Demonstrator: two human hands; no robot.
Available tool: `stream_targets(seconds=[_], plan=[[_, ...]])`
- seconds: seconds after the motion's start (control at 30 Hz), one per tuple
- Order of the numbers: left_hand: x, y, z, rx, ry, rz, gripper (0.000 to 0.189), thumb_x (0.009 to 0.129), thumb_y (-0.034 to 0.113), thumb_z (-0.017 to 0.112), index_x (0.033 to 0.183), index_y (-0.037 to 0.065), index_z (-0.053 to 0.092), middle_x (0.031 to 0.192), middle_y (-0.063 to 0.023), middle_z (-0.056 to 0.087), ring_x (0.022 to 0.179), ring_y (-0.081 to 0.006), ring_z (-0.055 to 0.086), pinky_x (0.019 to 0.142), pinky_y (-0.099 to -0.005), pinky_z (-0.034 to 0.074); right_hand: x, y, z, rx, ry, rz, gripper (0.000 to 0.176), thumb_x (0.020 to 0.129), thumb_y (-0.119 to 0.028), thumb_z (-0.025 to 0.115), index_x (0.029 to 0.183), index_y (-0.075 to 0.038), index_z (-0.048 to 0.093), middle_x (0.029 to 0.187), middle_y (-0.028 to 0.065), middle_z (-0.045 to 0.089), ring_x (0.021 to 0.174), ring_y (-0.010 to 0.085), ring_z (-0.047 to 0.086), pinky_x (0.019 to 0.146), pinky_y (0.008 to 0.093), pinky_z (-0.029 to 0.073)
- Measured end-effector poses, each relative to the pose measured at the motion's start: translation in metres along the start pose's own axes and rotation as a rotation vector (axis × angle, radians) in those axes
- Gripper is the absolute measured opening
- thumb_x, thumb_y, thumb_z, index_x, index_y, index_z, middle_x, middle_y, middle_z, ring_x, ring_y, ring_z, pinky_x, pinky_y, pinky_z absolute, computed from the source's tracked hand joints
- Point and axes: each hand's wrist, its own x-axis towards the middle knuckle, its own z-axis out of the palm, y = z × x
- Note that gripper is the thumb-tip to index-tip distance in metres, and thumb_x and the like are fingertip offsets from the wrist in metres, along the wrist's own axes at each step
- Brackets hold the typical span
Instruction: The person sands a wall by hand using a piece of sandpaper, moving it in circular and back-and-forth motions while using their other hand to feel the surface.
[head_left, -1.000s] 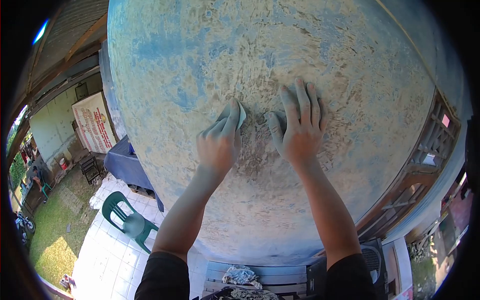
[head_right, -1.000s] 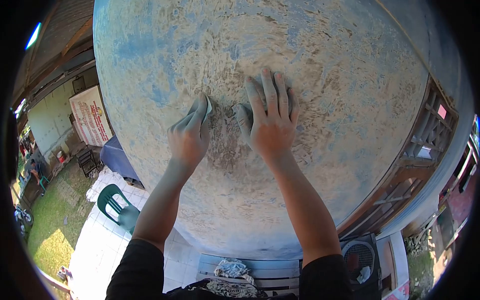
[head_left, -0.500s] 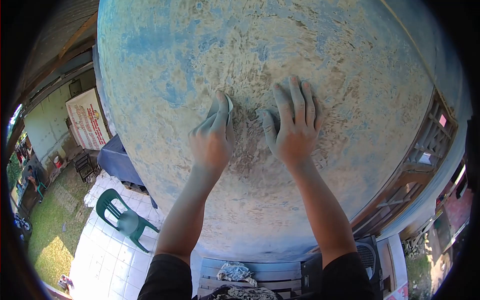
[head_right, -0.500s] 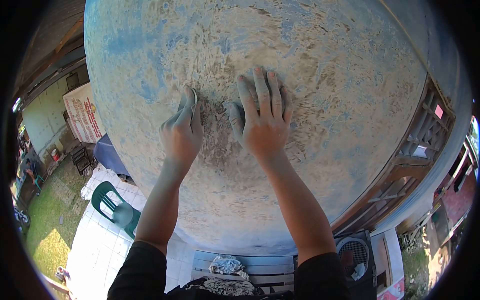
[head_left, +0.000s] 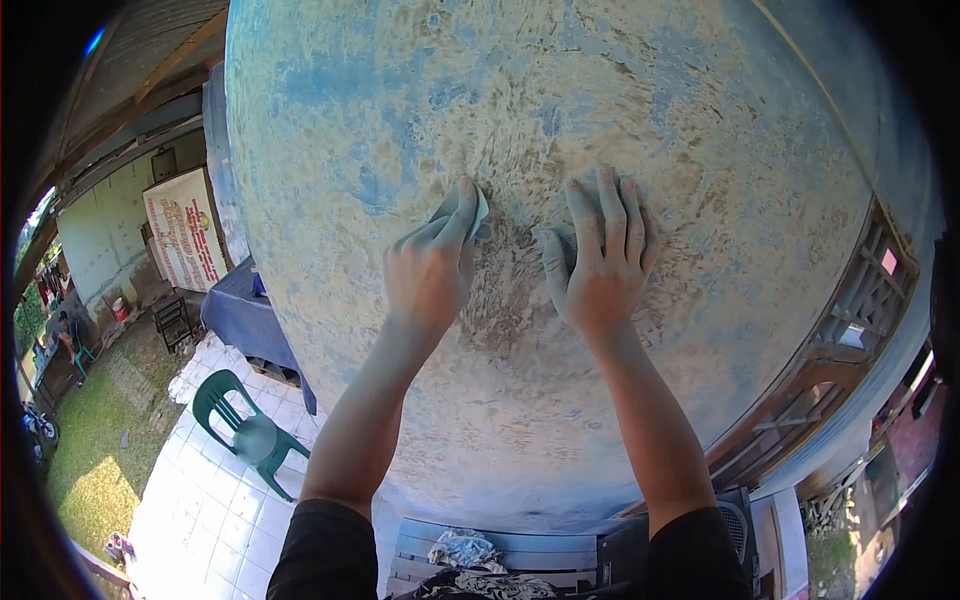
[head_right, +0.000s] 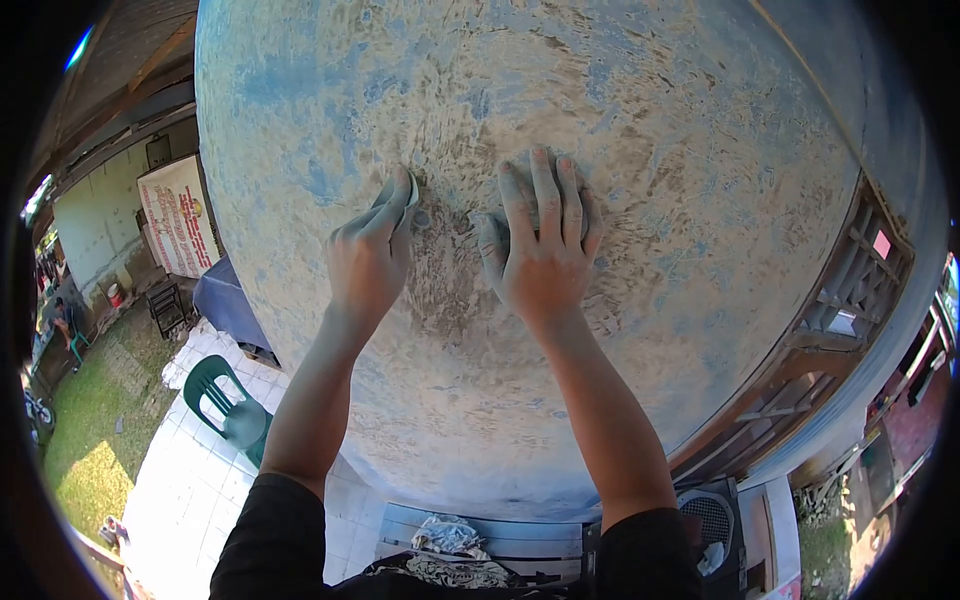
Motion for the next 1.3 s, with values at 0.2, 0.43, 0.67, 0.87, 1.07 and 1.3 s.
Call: stream_targets(seconds=[0.2, 0.43, 0.67, 0.87, 1.07, 1.3], plan=[[-0.046, 0.002, -0.012, -0.035, 0.031, -0.033, 0.052, 0.089, 0.002, 0.069, 0.141, 0.008, 0.068, 0.095, -0.0139, 0.077, 0.070, -0.0323, 0.073, 0.060, -0.0391, 0.057, -0.001, 0.000, 0.001, 0.004, 0.022, -0.003, 0.047, 0.101, -0.041, 0.063, 0.143, -0.020, 0.067, 0.158, 0.0099, 0.055, 0.144, 0.0326, 0.051, 0.117, 0.0523, 0.038], [-0.018, 0.009, -0.008, 0.063, -0.060, -0.020, 0.045, 0.093, 0.003, 0.069, 0.138, 0.003, 0.070, 0.092, -0.0195, 0.077, 0.066, -0.0347, 0.072, 0.058, -0.0385, 0.055, -0.002, -0.001, 0.000, 0.015, 0.028, 0.015, 0.045, 0.102, -0.041, 0.062, 0.141, -0.020, 0.069, 0.157, 0.0088, 0.055, 0.144, 0.0312, 0.051, 0.116, 0.0509, 0.039], [-0.059, -0.008, -0.002, -0.052, 0.065, -0.077, 0.050, 0.089, 0.002, 0.070, 0.139, 0.005, 0.069, 0.088, -0.0147, 0.077, 0.066, -0.0303, 0.073, 0.057, -0.0380, 0.055, -0.012, -0.004, 0.001, 0.015, 0.008, 0.066, 0.046, 0.100, -0.039, 0.063, 0.143, -0.023, 0.067, 0.159, 0.0069, 0.054, 0.145, 0.0299, 0.050, 0.116, 0.0501, 0.038], [-0.051, -0.004, 0.009, 0.015, 0.067, -0.076, 0.047, 0.092, 0.001, 0.068, 0.139, 0.003, 0.069, 0.090, -0.0164, 0.078, 0.060, -0.0285, 0.071, 0.053, -0.0358, 0.053, -0.019, -0.003, 0.000, 0.013, -0.008, 0.066, 0.050, 0.098, -0.039, 0.065, 0.146, -0.026, 0.064, 0.161, 0.0059, 0.052, 0.146, 0.0293, 0.049, 0.117, 0.0499, 0.038], [-0.005, 0.013, 0.009, -0.089, 0.034, -0.140, 0.047, 0.092, 0.001, 0.069, 0.140, 0.002, 0.068, 0.094, -0.0189, 0.078, 0.060, -0.0286, 0.072, 0.053, -0.0351, 0.053, -0.023, -0.005, 0.003, 0.009, 0.008, 0.107, 0.048, 0.098, -0.039, 0.065, 0.145, -0.026, 0.066, 0.160, 0.0057, 0.053, 0.145, 0.0298, 0.050, 0.116, 0.0502, 0.038], [-0.055, -0.003, 0.013, -0.051, 0.131, -0.037, 0.047, 0.093, 0.002, 0.068, 0.139, 0.002, 0.068, 0.106, -0.0214, 0.077, 0.063, -0.0292, 0.073, 0.055, -0.0349, 0.054, -0.036, -0.004, 0.001, 0.011, -0.002, 0.082, 0.047, 0.103, -0.040, 0.061, 0.145, -0.019, 0.065, 0.159, 0.0111, 0.053, 0.146, 0.0347, 0.048, 0.117, 0.0509, 0.035]])
